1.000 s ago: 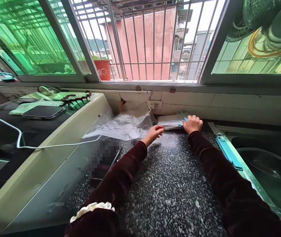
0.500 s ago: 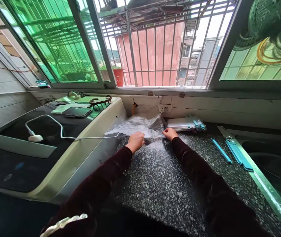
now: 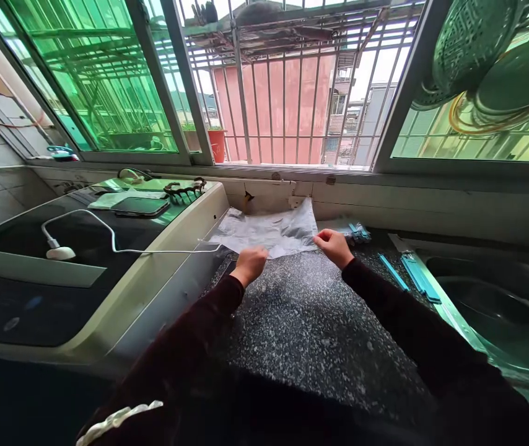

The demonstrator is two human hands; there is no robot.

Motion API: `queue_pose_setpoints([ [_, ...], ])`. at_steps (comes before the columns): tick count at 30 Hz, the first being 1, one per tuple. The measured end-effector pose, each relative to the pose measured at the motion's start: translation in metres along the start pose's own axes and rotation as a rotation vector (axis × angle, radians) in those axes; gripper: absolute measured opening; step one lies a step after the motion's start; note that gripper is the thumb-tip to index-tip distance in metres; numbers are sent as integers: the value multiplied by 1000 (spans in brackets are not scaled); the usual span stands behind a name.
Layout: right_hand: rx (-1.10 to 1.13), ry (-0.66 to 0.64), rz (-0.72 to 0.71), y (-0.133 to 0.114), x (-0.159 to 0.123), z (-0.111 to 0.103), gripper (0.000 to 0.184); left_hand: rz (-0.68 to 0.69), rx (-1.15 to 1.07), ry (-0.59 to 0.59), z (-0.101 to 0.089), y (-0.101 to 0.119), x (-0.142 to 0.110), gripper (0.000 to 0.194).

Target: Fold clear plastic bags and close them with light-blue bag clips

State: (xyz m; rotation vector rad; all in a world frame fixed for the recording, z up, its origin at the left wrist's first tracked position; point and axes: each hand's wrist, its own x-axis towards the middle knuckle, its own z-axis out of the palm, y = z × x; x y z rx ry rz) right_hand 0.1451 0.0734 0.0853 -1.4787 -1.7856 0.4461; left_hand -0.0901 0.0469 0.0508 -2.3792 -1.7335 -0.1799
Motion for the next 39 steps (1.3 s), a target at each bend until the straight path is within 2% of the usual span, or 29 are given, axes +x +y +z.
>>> queue_pose_setpoints([
  [4,268,26,-26,7,-50,-31,28,89,-3,44,-5,24,-21,30],
  [10,347,11,156,27,-142,-69,34,228,-24,54,-3,64,-44,28],
  [15,354,-34,288,50,-204,-76,39,351,-5,71,12,90,-57,25],
  [20,384,-68,387,61,-247,-70,41,427,-43,81,26,102,-71,21],
  [27,445,-172,443,51,-282,-55,45,483,-59,158,38,106,-95,19],
  [32,468,-227,438,30,-293,-49,41,633,-91,333,47,120,-115,22],
  [34,446,-331,412,20,-294,-56,36,661,-129,423,49,121,-122,20],
  [37,375,-592,338,12,-284,-81,26,695,-212,511,47,112,-131,20],
  [39,297,-612,275,14,-267,-100,23,725,-263,520,44,103,-137,20],
])
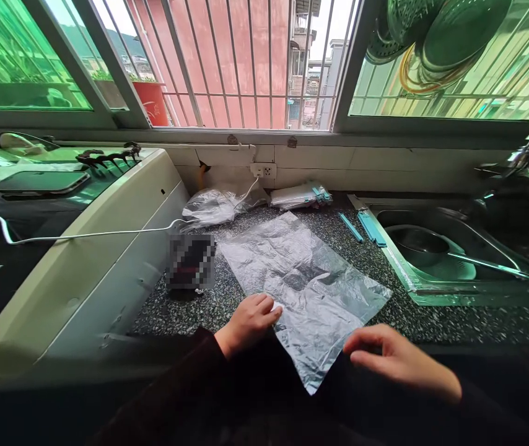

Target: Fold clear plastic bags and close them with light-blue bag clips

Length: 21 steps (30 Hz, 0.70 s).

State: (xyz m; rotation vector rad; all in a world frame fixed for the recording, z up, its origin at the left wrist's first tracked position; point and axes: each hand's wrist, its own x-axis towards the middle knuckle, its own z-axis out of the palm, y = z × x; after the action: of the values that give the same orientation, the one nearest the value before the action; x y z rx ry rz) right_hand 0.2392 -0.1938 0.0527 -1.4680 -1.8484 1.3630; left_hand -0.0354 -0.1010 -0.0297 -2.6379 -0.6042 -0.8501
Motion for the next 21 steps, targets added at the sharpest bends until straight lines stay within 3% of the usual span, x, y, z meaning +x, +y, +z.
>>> queue_pose_setpoints([
  [2,-87,89,-17,0,13,-29,25,-1,-40,10,-8,-3,-8,18],
  [4,-181,260,-45,8,37,-54,27,-14,-65,8,-14,-3,-15,17],
  [7,-430,363,-58,27,79,-76,21,-16,-62,-29,-20,0,-21,17],
  [12,-945,298,-157,44,132,-81,30,59,-65,18,-20,17,-21,19],
  [15,-1107,238,-202,47,146,-83,33,78,-103,71,-19,26,-19,14],
  [18,-1149,196,-229,54,153,-86,33,-7,-184,136,-20,28,-18,11],
  [21,-1129,180,-253,62,155,-89,35,-186,-362,214,-28,26,-15,17],
])
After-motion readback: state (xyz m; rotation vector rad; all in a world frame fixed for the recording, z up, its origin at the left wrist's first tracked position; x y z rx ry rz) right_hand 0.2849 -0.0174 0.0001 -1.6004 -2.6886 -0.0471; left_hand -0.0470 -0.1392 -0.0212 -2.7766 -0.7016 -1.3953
